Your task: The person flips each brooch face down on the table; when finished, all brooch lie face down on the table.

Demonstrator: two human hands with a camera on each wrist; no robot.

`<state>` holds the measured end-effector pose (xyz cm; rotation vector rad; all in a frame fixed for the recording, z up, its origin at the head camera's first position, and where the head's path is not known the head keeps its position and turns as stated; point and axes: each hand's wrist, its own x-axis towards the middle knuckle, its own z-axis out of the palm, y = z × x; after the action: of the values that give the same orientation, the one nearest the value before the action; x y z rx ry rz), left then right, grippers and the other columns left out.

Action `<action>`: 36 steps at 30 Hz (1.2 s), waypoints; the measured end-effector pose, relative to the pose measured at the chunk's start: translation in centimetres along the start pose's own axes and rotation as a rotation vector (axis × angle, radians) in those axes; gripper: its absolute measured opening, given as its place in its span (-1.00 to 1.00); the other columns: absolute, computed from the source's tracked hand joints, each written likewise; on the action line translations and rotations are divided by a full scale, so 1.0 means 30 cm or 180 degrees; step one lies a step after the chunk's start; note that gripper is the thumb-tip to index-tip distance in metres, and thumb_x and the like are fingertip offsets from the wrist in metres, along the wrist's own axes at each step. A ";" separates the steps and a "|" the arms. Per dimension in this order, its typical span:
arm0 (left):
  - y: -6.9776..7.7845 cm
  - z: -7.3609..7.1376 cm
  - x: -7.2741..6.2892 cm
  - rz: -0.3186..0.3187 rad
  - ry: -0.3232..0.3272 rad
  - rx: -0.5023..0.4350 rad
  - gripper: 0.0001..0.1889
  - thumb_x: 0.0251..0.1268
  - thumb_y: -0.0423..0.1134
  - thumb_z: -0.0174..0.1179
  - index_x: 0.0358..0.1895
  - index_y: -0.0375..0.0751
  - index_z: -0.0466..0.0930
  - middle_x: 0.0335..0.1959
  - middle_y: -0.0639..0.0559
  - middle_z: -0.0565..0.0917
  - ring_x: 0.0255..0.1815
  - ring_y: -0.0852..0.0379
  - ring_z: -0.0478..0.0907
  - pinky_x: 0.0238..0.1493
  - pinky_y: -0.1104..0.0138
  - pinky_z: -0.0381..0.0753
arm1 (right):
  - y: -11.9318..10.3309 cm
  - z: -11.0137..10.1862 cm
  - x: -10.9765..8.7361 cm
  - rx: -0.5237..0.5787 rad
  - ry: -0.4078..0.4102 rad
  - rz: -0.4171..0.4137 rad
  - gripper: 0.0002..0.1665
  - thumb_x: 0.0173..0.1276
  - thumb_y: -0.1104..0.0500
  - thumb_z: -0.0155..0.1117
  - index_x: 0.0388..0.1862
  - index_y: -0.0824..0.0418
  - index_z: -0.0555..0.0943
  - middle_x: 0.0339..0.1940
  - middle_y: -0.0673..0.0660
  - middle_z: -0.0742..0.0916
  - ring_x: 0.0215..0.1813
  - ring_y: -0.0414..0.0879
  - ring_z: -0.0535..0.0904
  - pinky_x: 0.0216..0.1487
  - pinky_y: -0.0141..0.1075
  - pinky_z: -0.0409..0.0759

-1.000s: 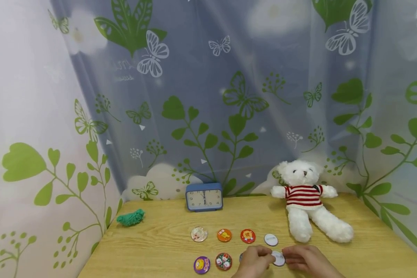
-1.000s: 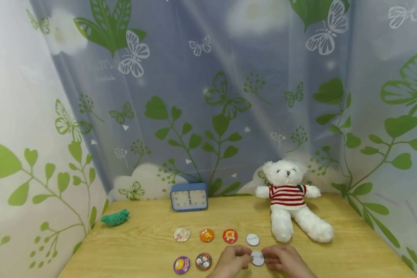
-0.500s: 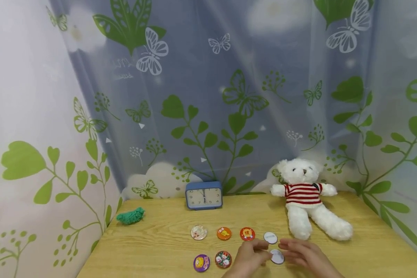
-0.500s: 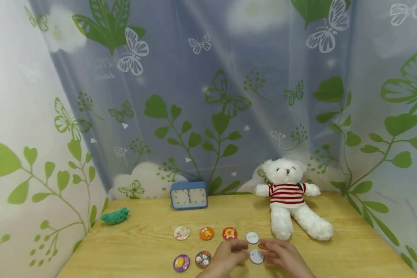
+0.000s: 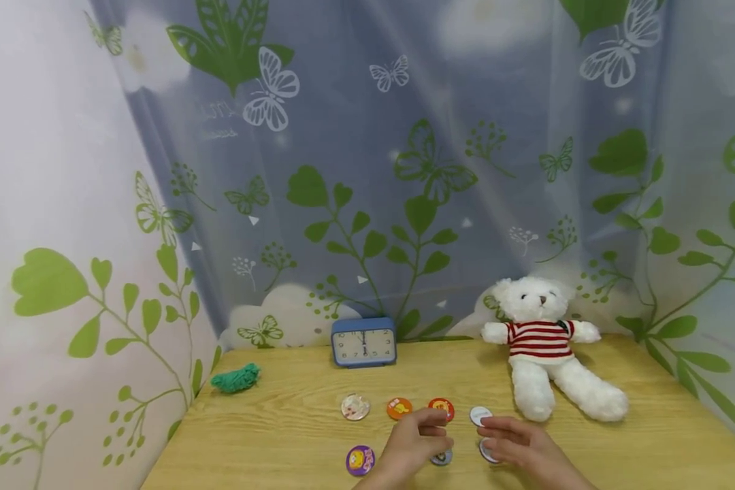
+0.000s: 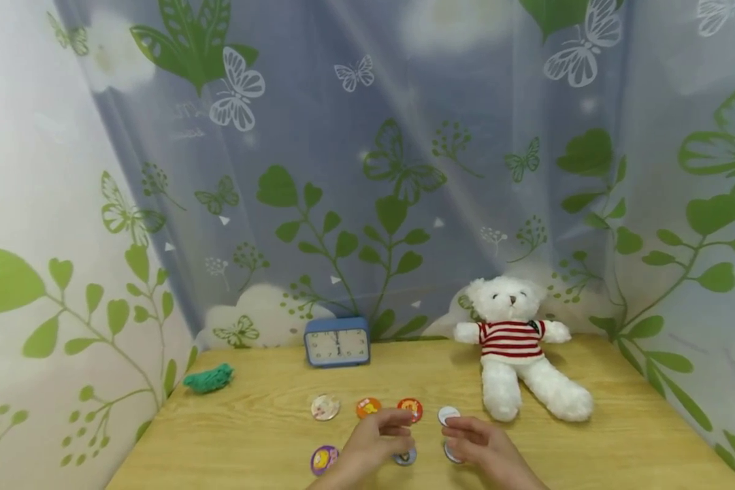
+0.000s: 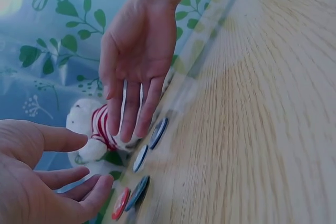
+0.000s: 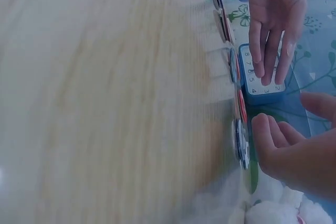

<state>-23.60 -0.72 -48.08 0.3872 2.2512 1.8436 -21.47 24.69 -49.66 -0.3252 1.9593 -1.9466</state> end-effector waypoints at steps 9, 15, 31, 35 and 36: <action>-0.018 -0.074 -0.035 -0.0052 0.0053 0.0086 -0.58 0.23 -0.41 0.41 0.17 -0.38 0.66 0.01 -0.09 0.74 -0.07 0.16 0.64 -0.07 0.36 0.70 | -0.007 0.054 0.035 -0.0281 -0.0084 -0.0062 -0.30 0.63 0.16 0.15 0.50 0.60 0.24 0.37 0.46 0.58 0.30 0.02 0.63 0.17 -0.21 0.68; -0.021 -0.107 -0.050 -0.0174 0.0004 0.0185 -0.60 0.26 -0.39 0.41 0.16 -0.39 0.66 0.02 -0.10 0.74 -0.07 0.13 0.65 -0.07 0.30 0.72 | -0.003 0.092 0.059 -0.0333 -0.0150 0.0022 -0.29 0.62 0.13 0.16 0.49 0.60 0.26 0.36 0.48 0.58 0.35 0.19 0.57 0.16 -0.24 0.66; -0.026 -0.099 -0.068 -0.0396 -0.0165 0.0393 -0.57 0.25 -0.35 0.39 0.19 -0.39 0.64 -0.08 -0.04 0.71 -0.15 0.07 0.64 0.04 0.07 0.71 | 0.007 0.108 0.091 -0.0227 -0.0180 0.0191 -0.36 0.60 0.19 0.17 0.43 0.61 0.32 0.28 0.45 0.63 0.24 0.08 0.62 0.17 -0.06 0.69; -0.018 -0.092 -0.066 -0.0546 -0.0195 0.0409 -0.56 0.26 -0.33 0.40 0.20 -0.40 0.64 -0.15 0.01 0.72 -0.16 0.08 0.66 0.02 0.11 0.72 | 0.009 0.108 0.098 -0.0226 -0.0220 0.0259 -0.36 0.61 0.17 0.14 0.44 0.61 0.31 0.30 0.47 0.61 0.25 0.08 0.62 0.21 -0.01 0.67; -0.016 -0.090 -0.065 -0.0565 -0.0195 0.0389 -0.56 0.26 -0.34 0.40 0.20 -0.41 0.64 -0.17 0.02 0.72 -0.18 0.09 0.67 0.00 0.13 0.72 | 0.010 0.108 0.099 -0.0247 -0.0227 0.0262 -0.36 0.61 0.17 0.14 0.44 0.61 0.31 0.30 0.48 0.60 0.26 0.09 0.61 0.22 0.00 0.67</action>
<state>-22.66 -3.95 -48.02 0.2501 2.2825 1.5917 -22.82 20.53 -50.18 -0.3245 1.9742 -1.7872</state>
